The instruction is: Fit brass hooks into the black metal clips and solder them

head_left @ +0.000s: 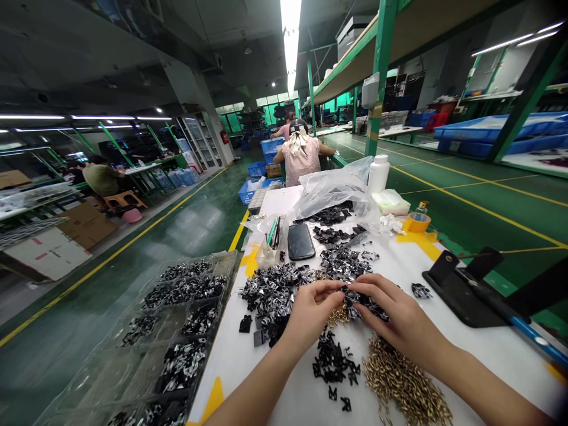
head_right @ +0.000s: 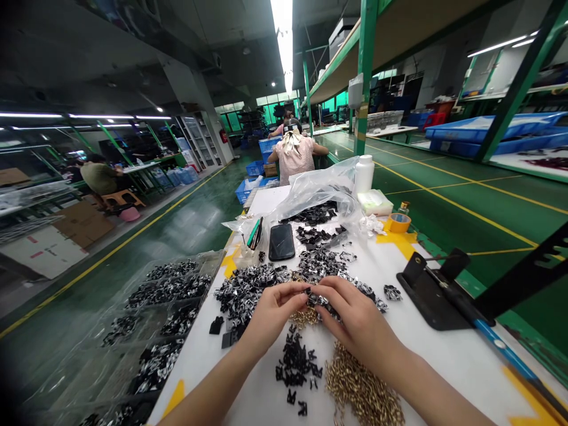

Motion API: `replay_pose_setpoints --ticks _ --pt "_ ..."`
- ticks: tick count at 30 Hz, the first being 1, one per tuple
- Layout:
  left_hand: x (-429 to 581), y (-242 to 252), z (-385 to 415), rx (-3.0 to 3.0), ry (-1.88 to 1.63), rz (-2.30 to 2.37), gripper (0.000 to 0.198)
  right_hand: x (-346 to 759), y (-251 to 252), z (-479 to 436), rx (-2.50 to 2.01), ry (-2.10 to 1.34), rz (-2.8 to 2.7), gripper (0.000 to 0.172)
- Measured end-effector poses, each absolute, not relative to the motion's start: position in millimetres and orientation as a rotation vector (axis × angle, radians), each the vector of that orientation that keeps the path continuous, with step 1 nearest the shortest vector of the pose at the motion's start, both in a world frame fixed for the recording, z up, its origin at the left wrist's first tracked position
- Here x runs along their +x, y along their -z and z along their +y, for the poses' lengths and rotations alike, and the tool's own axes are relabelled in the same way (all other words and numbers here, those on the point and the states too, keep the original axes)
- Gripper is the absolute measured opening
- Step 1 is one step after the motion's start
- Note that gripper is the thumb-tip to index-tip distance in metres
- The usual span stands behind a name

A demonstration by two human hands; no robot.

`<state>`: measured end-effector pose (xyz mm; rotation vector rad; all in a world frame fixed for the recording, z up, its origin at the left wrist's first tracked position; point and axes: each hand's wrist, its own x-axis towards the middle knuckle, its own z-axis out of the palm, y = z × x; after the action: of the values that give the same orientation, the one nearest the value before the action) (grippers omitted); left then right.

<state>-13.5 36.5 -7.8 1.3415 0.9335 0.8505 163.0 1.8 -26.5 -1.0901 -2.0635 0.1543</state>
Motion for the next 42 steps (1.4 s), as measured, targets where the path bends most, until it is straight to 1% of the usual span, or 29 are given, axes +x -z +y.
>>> replay_pose_setpoints --ticks 9,13,20,26,35,42 --pt "-14.8 7.5 34.7 1.434 -0.842 0.939 0.028 162.8 25.2 1.1 -1.076 -0.313 -2.02 0.02" --pt "-14.6 8.7 33.8 1.497 -0.847 0.961 0.027 165.1 25.6 2.1 -1.106 -0.242 -2.054 0.017" --pt "-14.3 9.4 35.1 1.532 -0.835 0.97 0.024 166.7 24.4 3.6 -1.078 -0.029 -2.118 0.017" --pt "-16.0 9.5 36.4 1.451 -0.782 0.912 0.028 166.8 23.0 2.9 -1.03 0.076 -2.124 0.016" --pt "-15.7 10.3 37.4 1.4 -0.757 0.874 0.028 166.5 21.3 2.4 -1.018 0.066 -2.121 0.015" --pt "-16.1 12.0 37.9 1.395 -0.762 0.875 0.029 166.1 22.1 3.4 -1.039 0.059 -2.141 0.017"
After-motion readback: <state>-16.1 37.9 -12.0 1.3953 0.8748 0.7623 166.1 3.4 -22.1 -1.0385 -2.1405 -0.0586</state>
